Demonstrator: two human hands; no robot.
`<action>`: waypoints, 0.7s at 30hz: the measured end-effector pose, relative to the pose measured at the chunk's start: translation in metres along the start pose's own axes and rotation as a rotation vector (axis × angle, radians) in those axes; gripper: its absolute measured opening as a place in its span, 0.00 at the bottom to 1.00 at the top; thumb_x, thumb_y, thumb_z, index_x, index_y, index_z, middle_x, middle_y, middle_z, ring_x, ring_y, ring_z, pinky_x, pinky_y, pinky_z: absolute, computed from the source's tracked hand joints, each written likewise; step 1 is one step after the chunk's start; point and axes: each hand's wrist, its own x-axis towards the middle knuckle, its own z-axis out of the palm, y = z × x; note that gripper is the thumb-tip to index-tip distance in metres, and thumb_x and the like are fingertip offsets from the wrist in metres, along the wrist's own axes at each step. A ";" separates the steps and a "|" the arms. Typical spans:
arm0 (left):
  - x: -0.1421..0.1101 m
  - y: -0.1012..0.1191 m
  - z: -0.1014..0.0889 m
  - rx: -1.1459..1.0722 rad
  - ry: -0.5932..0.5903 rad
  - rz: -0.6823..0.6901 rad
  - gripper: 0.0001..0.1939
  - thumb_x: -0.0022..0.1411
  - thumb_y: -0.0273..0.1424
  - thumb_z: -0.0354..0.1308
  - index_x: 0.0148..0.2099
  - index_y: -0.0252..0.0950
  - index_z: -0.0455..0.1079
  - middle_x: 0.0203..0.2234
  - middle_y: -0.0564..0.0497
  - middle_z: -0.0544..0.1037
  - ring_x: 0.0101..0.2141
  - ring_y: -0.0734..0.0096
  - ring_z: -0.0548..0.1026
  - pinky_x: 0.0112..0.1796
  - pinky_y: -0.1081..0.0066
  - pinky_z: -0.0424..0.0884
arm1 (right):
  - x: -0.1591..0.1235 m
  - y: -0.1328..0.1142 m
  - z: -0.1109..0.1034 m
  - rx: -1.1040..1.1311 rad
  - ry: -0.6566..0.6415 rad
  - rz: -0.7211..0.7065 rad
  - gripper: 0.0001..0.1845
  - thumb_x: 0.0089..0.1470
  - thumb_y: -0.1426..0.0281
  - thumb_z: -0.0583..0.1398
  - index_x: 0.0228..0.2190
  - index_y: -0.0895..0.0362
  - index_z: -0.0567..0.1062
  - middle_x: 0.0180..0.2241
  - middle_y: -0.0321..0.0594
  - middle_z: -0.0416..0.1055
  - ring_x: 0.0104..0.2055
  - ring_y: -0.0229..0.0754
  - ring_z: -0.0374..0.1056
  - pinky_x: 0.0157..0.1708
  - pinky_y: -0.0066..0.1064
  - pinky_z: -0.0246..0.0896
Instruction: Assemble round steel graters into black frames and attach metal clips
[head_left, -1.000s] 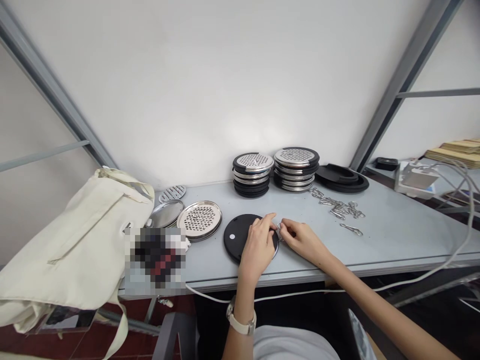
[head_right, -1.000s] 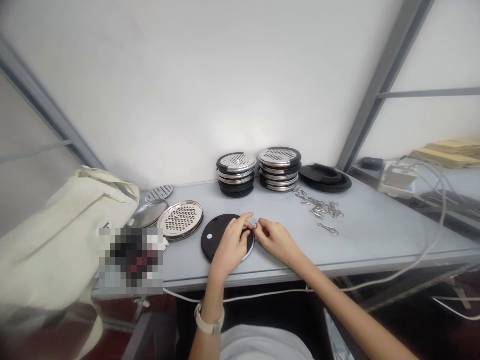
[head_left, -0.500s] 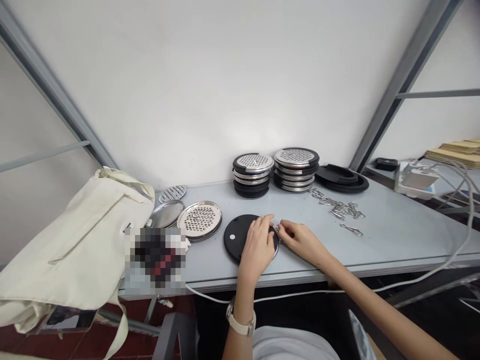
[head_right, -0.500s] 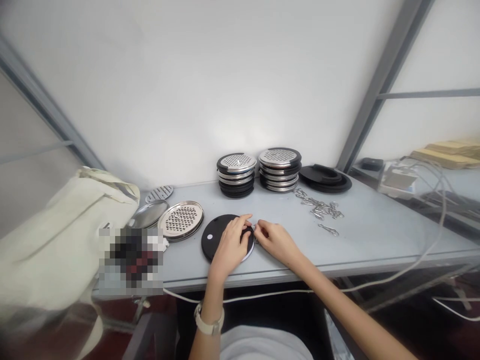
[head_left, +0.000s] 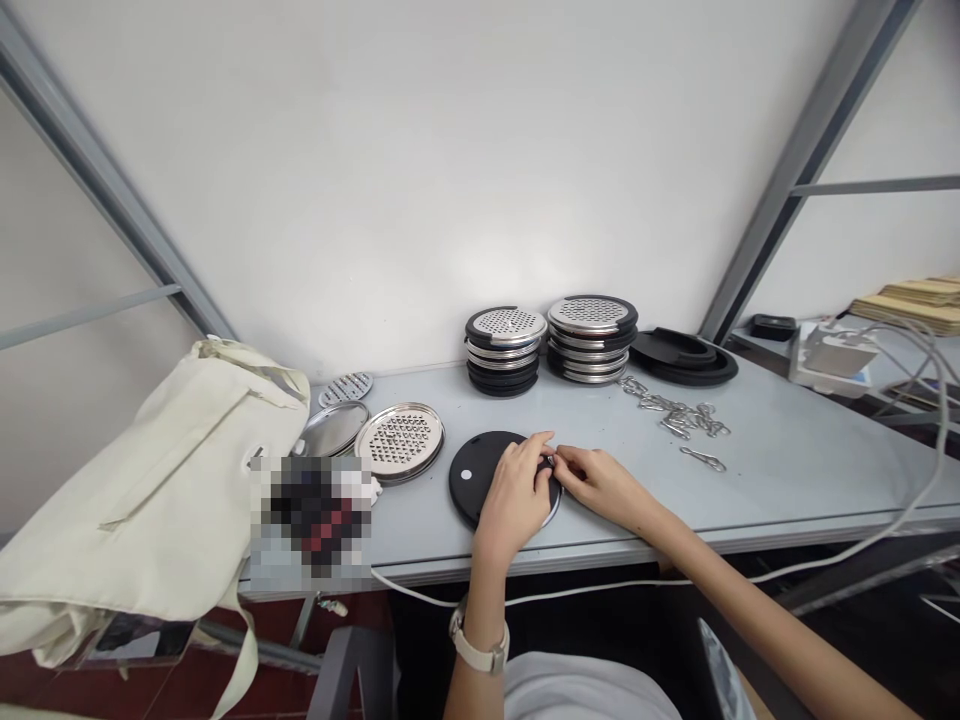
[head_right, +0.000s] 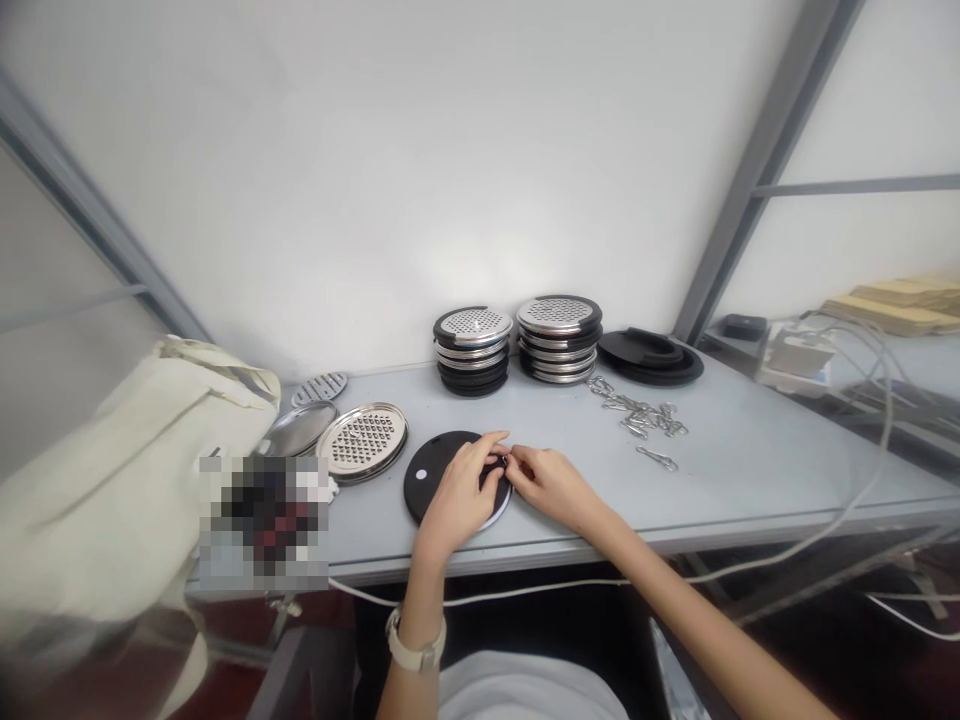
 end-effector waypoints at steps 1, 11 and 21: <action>0.000 0.000 0.000 -0.001 0.001 0.002 0.23 0.62 0.20 0.46 0.58 0.41 0.60 0.47 0.49 0.73 0.49 0.65 0.70 0.54 0.59 0.64 | 0.000 0.000 0.000 -0.001 0.001 0.000 0.15 0.60 0.65 0.48 0.23 0.55 0.63 0.20 0.34 0.66 0.22 0.37 0.61 0.25 0.27 0.50; 0.001 -0.002 0.000 -0.024 0.005 0.004 0.24 0.62 0.20 0.46 0.59 0.41 0.59 0.45 0.49 0.73 0.48 0.66 0.70 0.54 0.60 0.64 | -0.001 0.000 0.000 -0.001 -0.010 0.007 0.15 0.61 0.64 0.47 0.24 0.55 0.63 0.21 0.35 0.67 0.22 0.37 0.61 0.25 0.27 0.49; 0.001 -0.002 0.001 -0.018 0.007 0.009 0.23 0.62 0.20 0.46 0.59 0.40 0.59 0.45 0.48 0.72 0.48 0.65 0.70 0.54 0.60 0.64 | -0.001 0.001 0.002 -0.012 -0.024 0.009 0.16 0.61 0.63 0.46 0.25 0.55 0.64 0.22 0.38 0.69 0.23 0.39 0.64 0.26 0.28 0.51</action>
